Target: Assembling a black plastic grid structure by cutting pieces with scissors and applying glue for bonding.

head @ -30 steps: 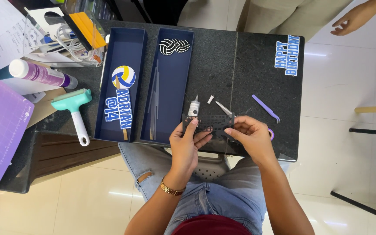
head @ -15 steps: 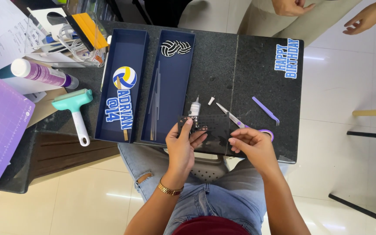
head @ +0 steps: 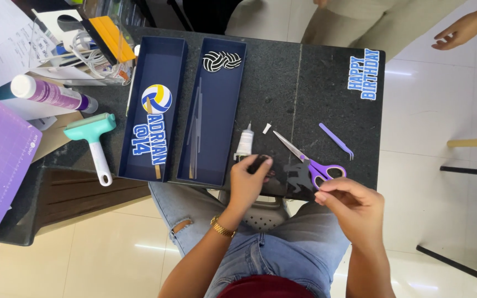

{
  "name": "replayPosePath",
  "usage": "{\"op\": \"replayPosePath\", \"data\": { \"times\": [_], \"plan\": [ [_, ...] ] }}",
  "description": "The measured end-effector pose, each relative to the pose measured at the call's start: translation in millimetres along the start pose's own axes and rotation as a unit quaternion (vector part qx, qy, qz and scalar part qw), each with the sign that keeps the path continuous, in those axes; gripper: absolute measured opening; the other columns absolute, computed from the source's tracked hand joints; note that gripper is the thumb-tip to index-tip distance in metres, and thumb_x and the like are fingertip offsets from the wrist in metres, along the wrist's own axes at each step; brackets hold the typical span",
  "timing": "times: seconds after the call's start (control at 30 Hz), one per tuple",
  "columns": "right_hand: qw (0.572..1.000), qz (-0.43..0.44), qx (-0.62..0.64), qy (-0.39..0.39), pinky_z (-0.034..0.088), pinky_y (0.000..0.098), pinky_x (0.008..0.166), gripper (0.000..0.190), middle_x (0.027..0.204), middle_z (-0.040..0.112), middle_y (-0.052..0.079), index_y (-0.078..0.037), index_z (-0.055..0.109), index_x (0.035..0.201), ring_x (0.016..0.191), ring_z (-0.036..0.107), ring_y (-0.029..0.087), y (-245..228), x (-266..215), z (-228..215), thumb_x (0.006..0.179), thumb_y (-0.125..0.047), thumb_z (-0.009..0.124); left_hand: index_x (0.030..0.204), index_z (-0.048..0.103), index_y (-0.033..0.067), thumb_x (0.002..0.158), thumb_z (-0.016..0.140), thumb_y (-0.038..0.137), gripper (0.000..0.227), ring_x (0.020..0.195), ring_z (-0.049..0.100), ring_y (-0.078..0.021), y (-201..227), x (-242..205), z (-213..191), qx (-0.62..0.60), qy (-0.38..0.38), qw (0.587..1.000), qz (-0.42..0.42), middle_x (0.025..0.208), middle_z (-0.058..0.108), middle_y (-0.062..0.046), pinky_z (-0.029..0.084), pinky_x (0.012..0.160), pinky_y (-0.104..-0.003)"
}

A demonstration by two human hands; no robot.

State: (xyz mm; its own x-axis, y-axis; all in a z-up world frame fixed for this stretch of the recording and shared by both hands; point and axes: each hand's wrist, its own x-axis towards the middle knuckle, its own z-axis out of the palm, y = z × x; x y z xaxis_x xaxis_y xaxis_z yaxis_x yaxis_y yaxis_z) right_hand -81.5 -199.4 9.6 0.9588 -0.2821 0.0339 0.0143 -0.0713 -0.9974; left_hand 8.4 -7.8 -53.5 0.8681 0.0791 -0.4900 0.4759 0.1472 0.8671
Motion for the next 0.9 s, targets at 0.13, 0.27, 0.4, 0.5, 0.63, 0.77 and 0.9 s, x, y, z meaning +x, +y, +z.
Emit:
{"op": "replayPosePath", "data": {
  "times": [0.13, 0.27, 0.4, 0.5, 0.63, 0.77, 0.9],
  "plan": [
    [0.999, -0.030, -0.036, 0.028, 0.060, 0.0218, 0.072, 0.016, 0.085, 0.073, 0.012, 0.001, 0.072, 0.091, 0.078, 0.068, 0.017, -27.3, -10.1, -7.5, 0.079, 0.010, 0.078, 0.089, 0.077, 0.0085, 0.093, 0.071, 0.020, 0.013, 0.072, 0.069, -0.0115, 10.1, 6.7, 13.8, 0.214, -0.089, 0.964, 0.127, 0.077, 0.071, 0.001, 0.054, 0.068, -0.026],
    [0.995, -0.045, -0.052, 0.066, 0.059, 0.0212, 0.071, 0.016, 0.086, 0.072, 0.015, 0.002, 0.071, 0.092, 0.076, 0.068, 0.017, -34.9, -13.7, -26.2, 0.081, 0.010, 0.077, 0.091, 0.077, 0.0064, 0.093, 0.071, 0.017, 0.012, 0.060, 0.069, -0.0116, 31.8, 14.3, 28.5, 0.176, -0.110, 0.974, 0.091, 0.072, 0.072, -0.002, 0.059, 0.058, -0.024],
    [0.986, 0.016, -0.063, 0.152, 0.063, 0.0236, 0.076, 0.017, 0.083, 0.069, 0.013, 0.004, 0.070, 0.098, 0.074, 0.069, 0.018, -15.1, -15.4, -47.7, 0.085, 0.011, 0.077, 0.091, 0.075, 0.0031, 0.093, 0.073, 0.016, 0.013, 0.059, 0.074, -0.0149, 35.9, 35.9, 18.4, 0.199, -0.167, 0.966, -0.015, 0.070, 0.071, -0.007, 0.061, 0.050, -0.023],
    [0.984, 0.042, -0.041, 0.169, 0.062, 0.0258, 0.075, 0.013, 0.080, 0.067, 0.013, 0.003, 0.069, 0.100, 0.074, 0.068, 0.019, -2.4, -15.6, -56.8, 0.089, 0.009, 0.074, 0.097, 0.076, 0.0052, 0.093, 0.074, 0.018, 0.014, 0.060, 0.072, -0.0126, 44.1, 39.6, 11.7, 0.199, -0.152, 0.967, -0.049, 0.074, 0.072, -0.005, 0.058, 0.049, -0.022],
    [0.982, 0.068, -0.048, 0.172, 0.061, 0.0249, 0.076, 0.012, 0.081, 0.068, 0.013, 0.002, 0.070, 0.100, 0.074, 0.068, 0.018, 2.7, -13.1, -55.5, 0.090, 0.009, 0.073, 0.106, 0.078, 0.0050, 0.093, 0.073, 0.017, 0.019, 0.069, 0.073, -0.0125, 69.4, 56.6, 25.4, 0.185, -0.192, 0.964, 0.020, 0.082, 0.074, -0.006, 0.061, 0.059, -0.022],
    [0.976, 0.089, -0.063, 0.188, 0.063, 0.0255, 0.078, 0.012, 0.083, 0.068, 0.012, 0.002, 0.071, 0.099, 0.075, 0.069, 0.019, 6.6, -10.2, -53.9, 0.090, 0.008, 0.075, 0.110, 0.078, 0.0070, 0.091, 0.074, 0.020, 0.023, 0.066, 0.073, -0.0132, 67.4, 116.3, 72.0, 0.145, -0.172, 0.973, 0.054, 0.088, 0.076, -0.006, 0.058, 0.054, -0.021],
    [0.978, 0.078, -0.056, 0.183, 0.063, 0.0250, 0.079, 0.011, 0.082, 0.068, 0.013, 0.003, 0.071, 0.100, 0.077, 0.069, 0.018, 8.3, -11.2, -57.2, 0.091, 0.008, 0.074, 0.105, 0.078, 0.0058, 0.090, 0.074, 0.021, 0.022, 0.071, 0.075, -0.0132, 61.9, 155.2, 97.4, 0.149, -0.122, 0.981, 0.014, 0.085, 0.074, -0.007, 0.061, 0.058, -0.023]
  ]
}}
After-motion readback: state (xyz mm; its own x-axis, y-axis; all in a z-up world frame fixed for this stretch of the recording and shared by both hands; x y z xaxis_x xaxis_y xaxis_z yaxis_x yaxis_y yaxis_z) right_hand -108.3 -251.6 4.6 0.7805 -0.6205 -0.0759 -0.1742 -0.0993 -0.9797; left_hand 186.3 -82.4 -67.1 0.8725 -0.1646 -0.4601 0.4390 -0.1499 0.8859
